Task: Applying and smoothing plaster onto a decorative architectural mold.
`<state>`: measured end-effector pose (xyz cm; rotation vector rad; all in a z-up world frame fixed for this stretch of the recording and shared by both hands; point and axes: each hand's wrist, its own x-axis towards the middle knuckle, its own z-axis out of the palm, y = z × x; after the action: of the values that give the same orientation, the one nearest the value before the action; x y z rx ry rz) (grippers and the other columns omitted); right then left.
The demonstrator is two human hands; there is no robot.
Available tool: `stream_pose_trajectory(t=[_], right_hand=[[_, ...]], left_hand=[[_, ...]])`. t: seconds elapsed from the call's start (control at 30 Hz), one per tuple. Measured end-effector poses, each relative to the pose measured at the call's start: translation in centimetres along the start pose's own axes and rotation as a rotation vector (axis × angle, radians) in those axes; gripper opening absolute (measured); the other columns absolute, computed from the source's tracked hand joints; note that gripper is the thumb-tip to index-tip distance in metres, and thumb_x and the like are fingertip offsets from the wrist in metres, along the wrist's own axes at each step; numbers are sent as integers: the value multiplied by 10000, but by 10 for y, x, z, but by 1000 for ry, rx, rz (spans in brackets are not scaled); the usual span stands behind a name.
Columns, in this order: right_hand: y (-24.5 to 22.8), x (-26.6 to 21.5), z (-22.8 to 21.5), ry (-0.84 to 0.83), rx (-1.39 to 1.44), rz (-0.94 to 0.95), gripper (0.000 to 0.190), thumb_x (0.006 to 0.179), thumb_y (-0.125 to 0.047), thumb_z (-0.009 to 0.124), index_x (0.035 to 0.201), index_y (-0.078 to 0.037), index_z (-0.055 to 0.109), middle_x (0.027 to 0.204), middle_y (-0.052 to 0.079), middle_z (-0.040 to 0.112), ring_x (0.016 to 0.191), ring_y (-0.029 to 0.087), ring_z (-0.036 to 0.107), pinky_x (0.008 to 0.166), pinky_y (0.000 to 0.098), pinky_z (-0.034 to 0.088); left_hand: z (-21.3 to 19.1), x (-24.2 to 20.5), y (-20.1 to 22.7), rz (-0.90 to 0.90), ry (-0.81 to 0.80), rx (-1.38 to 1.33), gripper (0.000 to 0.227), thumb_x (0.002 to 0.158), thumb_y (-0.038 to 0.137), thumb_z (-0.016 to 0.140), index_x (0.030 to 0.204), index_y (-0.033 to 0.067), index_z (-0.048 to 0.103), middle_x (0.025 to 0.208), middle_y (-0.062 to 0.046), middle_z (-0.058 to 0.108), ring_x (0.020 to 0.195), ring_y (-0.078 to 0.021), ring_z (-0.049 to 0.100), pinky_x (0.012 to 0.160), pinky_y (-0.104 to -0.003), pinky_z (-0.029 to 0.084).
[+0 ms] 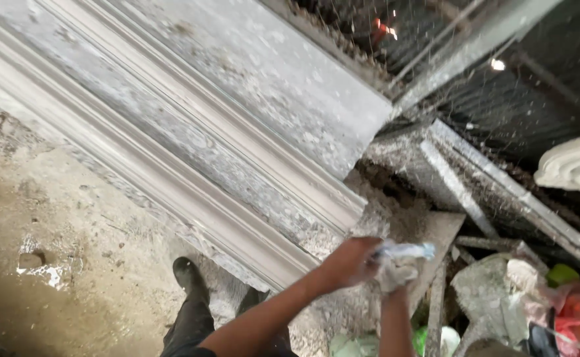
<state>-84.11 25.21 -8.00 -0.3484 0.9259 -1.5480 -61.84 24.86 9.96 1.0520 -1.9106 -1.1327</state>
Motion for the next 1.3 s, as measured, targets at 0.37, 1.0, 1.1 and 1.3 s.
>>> stream_pose_trajectory(t=[0.37,1.0,1.1,1.3], right_hand=[[24,97,155,-246,337,216,186,706,-27,552,745,-95,384,713,51,362,670,196,389,663,338,379],[374,114,727,-540,239,437,229,789,128,417,910,-44,507,856,78,484,789,203,497,755,317,464],[432,139,782,-523,378,533,190,862,109,442,908,-52,532,829,70,481,750,211,479,729,334,460],[549,181,890,-493,19,445,263,777,77,407,902,-121,526,870,24,509,800,177,514,833,357,510]], left_hand=[[-278,-147,-58,-270,779,-1087,394,889,40,642,1279,15,589,1019,-57,705,881,-150,695,821,-329,601],[-765,-435,-199,-100,1353,-871,355,962,100,667,1287,1,563,1047,-22,657,856,-112,624,757,-304,540],[-818,-463,-225,-75,1422,-946,308,1004,92,661,1283,1,565,1017,-65,649,836,-135,622,783,-313,554],[-947,-484,-285,-130,1507,-944,315,951,78,637,1259,33,588,1054,-20,678,854,-113,642,772,-308,555]])
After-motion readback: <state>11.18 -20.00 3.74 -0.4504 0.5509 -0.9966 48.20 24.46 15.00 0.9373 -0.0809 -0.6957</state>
